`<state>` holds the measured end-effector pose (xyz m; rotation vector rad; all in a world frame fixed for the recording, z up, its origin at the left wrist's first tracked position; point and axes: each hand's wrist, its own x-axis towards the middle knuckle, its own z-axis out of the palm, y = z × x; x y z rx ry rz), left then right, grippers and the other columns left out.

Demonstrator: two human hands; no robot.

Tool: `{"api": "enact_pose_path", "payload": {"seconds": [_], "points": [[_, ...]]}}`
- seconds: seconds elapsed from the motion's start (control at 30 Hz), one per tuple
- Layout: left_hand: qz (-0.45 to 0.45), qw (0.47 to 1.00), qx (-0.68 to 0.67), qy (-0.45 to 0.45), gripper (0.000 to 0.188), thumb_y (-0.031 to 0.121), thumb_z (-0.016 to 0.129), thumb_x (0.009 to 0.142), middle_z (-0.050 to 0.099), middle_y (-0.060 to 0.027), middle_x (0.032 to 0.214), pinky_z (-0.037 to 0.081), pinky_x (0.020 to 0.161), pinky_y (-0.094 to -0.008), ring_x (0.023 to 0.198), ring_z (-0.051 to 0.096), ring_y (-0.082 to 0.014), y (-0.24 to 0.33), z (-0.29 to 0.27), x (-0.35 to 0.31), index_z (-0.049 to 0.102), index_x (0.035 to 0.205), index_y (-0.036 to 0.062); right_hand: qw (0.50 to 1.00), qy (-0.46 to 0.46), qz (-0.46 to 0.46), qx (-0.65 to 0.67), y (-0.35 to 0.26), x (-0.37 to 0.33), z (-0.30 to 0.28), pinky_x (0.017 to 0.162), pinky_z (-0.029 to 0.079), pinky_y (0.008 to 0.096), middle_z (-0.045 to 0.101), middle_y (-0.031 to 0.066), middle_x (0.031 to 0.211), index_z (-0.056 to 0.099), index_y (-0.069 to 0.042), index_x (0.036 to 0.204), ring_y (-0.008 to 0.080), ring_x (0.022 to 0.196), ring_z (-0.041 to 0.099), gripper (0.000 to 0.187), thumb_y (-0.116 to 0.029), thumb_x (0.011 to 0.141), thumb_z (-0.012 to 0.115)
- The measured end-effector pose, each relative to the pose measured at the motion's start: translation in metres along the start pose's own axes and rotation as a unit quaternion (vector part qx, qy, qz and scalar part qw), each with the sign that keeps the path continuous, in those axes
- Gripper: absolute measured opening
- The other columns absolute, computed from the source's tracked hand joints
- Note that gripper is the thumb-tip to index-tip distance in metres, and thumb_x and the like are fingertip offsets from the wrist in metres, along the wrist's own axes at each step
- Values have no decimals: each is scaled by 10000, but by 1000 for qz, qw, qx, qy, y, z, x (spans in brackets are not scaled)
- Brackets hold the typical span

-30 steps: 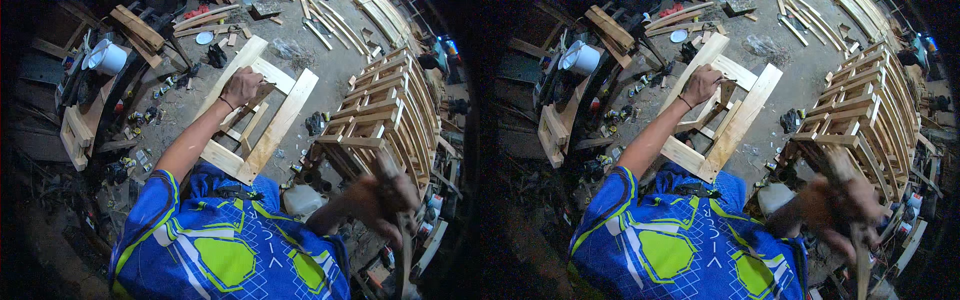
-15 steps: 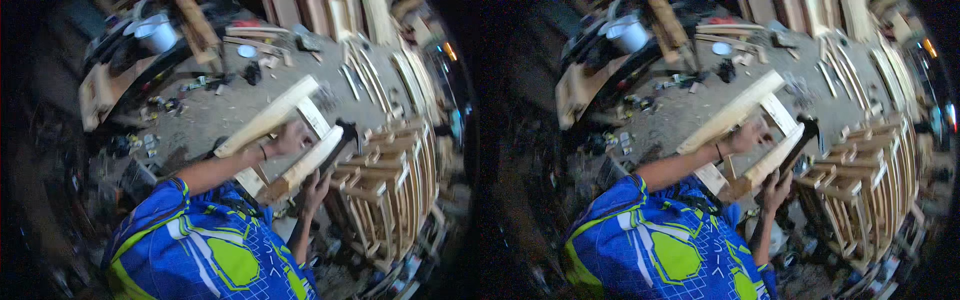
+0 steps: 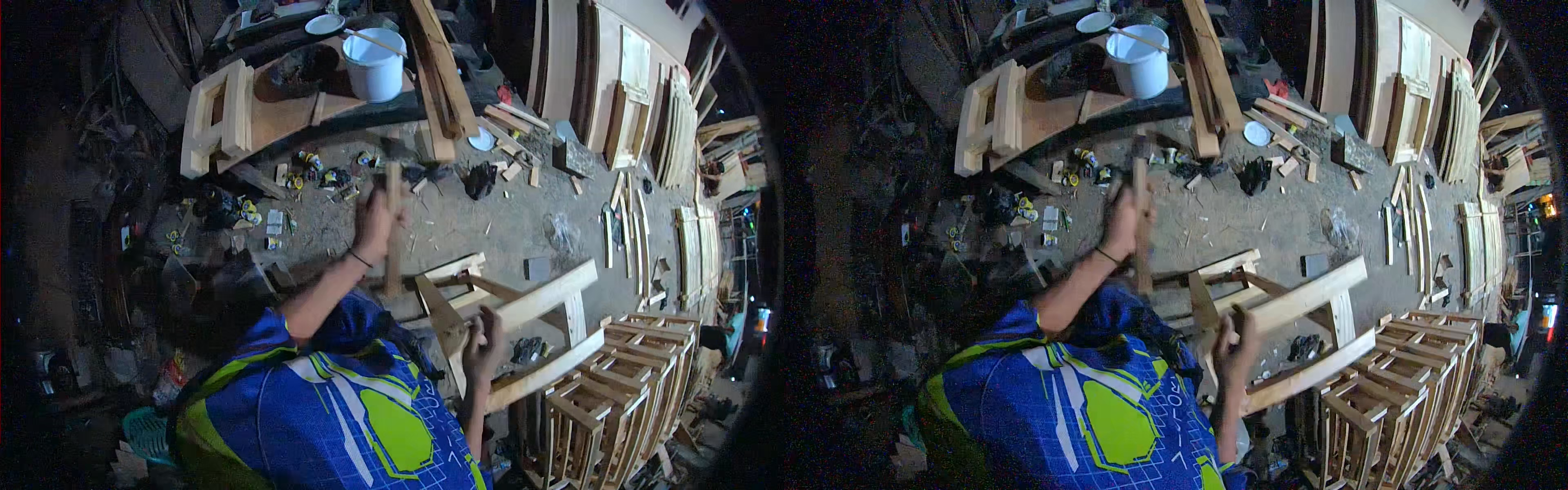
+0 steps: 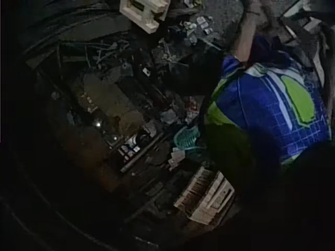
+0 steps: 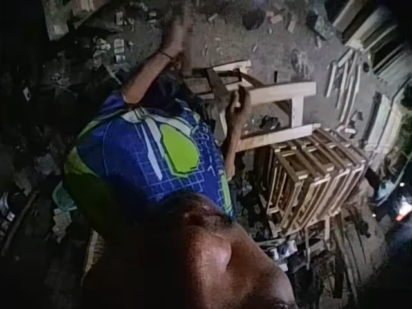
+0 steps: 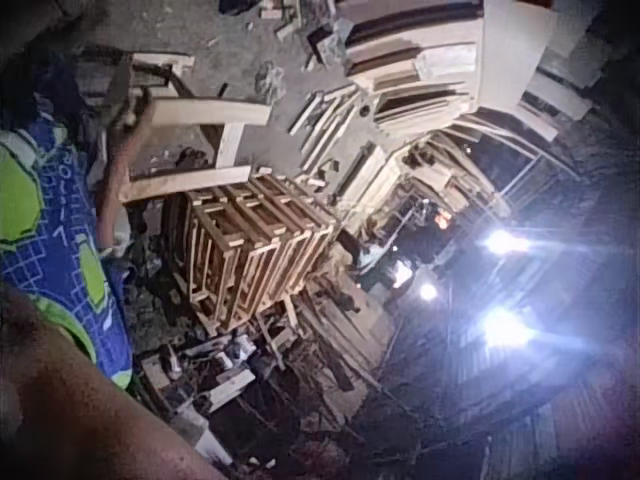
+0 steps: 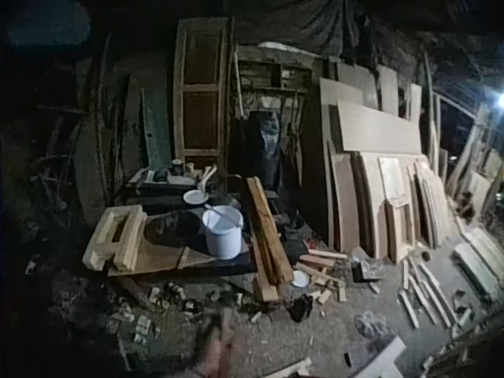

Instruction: The recorder is using a hammer and nails to assemble wooden rectangular frames.

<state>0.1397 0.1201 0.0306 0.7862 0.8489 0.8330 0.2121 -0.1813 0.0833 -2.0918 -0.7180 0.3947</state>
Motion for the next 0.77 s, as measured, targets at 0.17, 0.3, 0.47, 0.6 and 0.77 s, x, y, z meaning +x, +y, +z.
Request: {"api": "enact_pose_path", "payload": {"seconds": [0.17,0.3,0.47,0.6,0.77], "points": [[98,988,100,66,210,310,448,1031,612,-58,807,466,454,-294,538,576,-168,82,-146,189,525,1008,116,982,149,102,-47,13,13,19,691,501,325,630,146,939,611,25,1111,230,817,632,212,-139,997,541],[8,987,76,140,296,403,533,990,640,-87,833,459,457,-332,508,568,-206,137,-197,321,482,1166,169,975,164,95,-114,19,7,13,598,467,269,582,81,776,595,21,1055,144,627,555,221,-180,1032,506],[4,917,366,157,526,400,599,937,615,-106,1046,486,594,-353,725,577,-247,145,-235,439,403,1364,164,956,202,130,-170,15,-8,20,627,490,295,582,105,907,583,16,1147,160,720,595,224,-159,1015,535],[42,671,700,243,567,326,583,945,583,-115,1201,506,725,-373,930,580,-281,135,-318,454,371,1425,109,885,308,135,-321,42,-44,-16,838,498,409,585,198,1128,551,48,1246,338,984,599,352,-180,981,593],[105,494,838,209,611,251,566,952,550,-124,1356,527,855,-392,1134,582,-315,117,-310,476,340,1485,55,778,392,321,-373,89,-106,-49,890,485,477,641,244,1144,589,70,1211,430,989,613,474,-319,942,620]]}}
